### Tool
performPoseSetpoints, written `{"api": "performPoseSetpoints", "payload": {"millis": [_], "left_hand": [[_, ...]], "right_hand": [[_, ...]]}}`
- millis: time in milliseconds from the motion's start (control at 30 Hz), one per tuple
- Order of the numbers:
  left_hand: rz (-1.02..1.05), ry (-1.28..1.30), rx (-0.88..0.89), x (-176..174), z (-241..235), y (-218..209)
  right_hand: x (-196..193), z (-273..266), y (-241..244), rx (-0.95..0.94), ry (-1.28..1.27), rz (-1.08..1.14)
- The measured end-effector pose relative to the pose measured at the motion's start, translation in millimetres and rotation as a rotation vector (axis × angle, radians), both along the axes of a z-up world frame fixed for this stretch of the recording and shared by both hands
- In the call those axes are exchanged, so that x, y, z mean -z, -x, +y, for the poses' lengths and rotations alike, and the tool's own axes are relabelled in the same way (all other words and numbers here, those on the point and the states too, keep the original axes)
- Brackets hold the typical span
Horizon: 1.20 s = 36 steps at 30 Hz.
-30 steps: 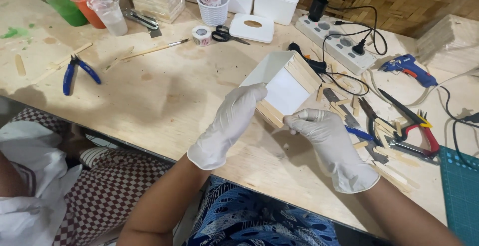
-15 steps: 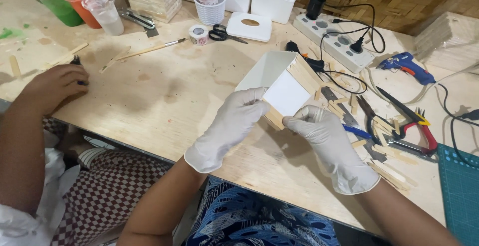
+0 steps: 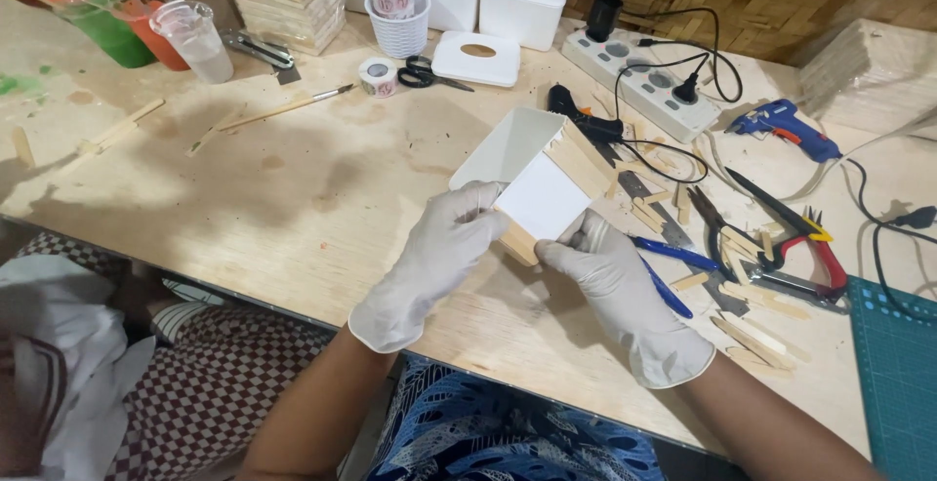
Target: Assembling a decorative wooden box by cutting popsicle sticks to size and gluing them onto a plastic base using a hot glue gun.
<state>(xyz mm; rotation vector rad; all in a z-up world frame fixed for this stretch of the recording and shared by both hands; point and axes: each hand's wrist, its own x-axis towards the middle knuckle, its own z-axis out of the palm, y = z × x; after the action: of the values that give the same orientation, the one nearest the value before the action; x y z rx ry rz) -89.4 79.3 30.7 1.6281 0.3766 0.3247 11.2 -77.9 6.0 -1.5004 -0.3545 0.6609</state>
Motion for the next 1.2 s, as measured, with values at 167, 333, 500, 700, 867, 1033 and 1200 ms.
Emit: {"api": "performPoseSetpoints", "payload": {"millis": [167, 333, 500, 700, 867, 1033, 1200], "left_hand": [[-0.042, -0.122, 0.055, 20, 7, 3], [0.056, -0.229, 0.161, -4, 0, 11], [0.145, -0.325, 0.197, -11, 1, 12], [0.14, -0.286, 0.17, 10, 3, 7], [0.117, -0.262, 0.16, 38, 9, -1], [0.088, -0.27, 0.096, 14, -1, 2], [0.083, -0.238, 0.069, 29, 4, 0]], "right_hand": [[15, -1, -3, -0.059, -0.079, 0.042], [16, -3, -1, -0.075, -0.098, 0.041], [22, -1, 1, -0.107, -0.132, 0.014], [35, -1, -7, -0.091, -0.108, -0.003], [-9, 0, 17, -0.05, -0.057, 0.004], [-3, 0, 15, -0.037, -0.064, -0.008], [29, 0, -2, -0.039, -0.104, -0.018]]}}
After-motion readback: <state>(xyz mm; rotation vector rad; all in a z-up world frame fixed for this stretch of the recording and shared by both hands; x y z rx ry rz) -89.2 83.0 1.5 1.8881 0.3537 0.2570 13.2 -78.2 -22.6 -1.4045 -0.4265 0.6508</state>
